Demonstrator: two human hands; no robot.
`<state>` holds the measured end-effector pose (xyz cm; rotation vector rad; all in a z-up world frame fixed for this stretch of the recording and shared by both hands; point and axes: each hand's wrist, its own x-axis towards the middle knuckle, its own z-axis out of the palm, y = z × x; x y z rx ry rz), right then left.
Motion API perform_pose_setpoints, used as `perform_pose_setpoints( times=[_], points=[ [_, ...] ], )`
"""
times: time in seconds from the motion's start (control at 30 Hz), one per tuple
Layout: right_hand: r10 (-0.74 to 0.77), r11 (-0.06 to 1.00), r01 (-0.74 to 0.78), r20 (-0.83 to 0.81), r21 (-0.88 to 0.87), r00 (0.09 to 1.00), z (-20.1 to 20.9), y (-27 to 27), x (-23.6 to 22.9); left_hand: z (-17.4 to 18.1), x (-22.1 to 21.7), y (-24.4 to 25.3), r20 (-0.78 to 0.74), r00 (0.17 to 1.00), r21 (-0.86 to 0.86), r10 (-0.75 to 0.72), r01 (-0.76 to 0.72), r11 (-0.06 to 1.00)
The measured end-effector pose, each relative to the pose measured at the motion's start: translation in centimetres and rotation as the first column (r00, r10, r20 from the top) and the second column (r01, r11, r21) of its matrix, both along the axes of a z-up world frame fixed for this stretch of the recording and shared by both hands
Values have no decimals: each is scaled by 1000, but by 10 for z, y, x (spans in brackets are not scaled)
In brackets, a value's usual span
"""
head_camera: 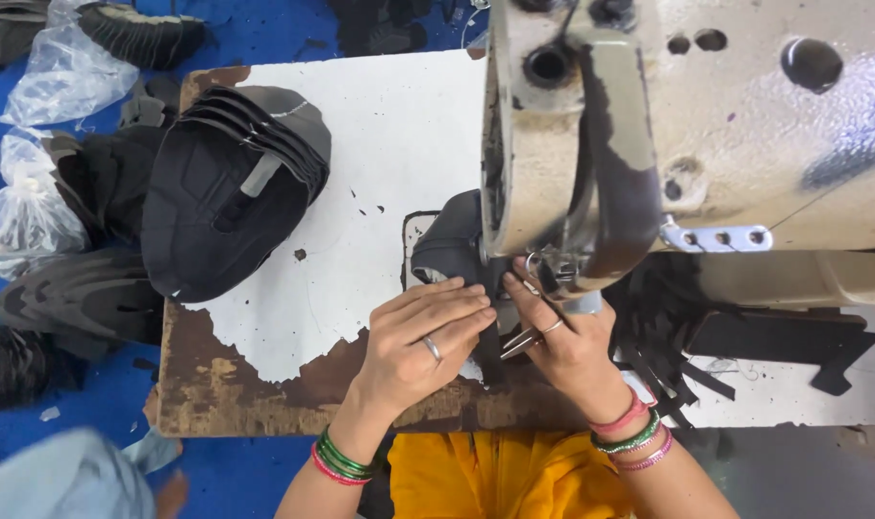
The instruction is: Stitching together parts of a shoe upper using an industrial sewing machine.
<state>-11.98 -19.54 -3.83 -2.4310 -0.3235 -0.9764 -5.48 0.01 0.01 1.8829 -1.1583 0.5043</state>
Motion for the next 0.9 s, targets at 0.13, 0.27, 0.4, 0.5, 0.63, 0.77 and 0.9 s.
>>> perform_pose_setpoints(
  times=[0.13, 0.27, 0.4, 0.5, 0.63, 0.77, 0.9],
  points=[
    [-21, 999, 19, -47, -26, 999, -6, -5, 1, -2, 8, -5, 14, 1000, 41, 4, -5, 999],
    [-39, 994, 27, -111, -109, 993, -18, -10, 4, -4, 18, -10, 34, 999, 43, 36, -38, 998],
    [-48, 997, 37, -144, -74, 988, -51, -17, 6, -4, 21, -15, 72, 994, 39, 78, -81, 996],
    [-8, 1000, 14, -231, 25, 973, -103, -33, -5, -11, 25, -16, 80, 993, 33, 83, -86, 996],
    [14, 1000, -15, -247, -2, 969, -92, -37, -3, -12, 32, -14, 48, 996, 25, 75, -77, 997],
    [-4, 993, -25, -235, -118, 972, -100, -45, 0, -17, 53, -2, -133, 987, 103, 88, -75, 992],
    [-32, 975, -24, -250, -219, 968, -111, -46, -6, 12, 105, -18, -261, 951, 82, 162, -146, 986]
  ],
)
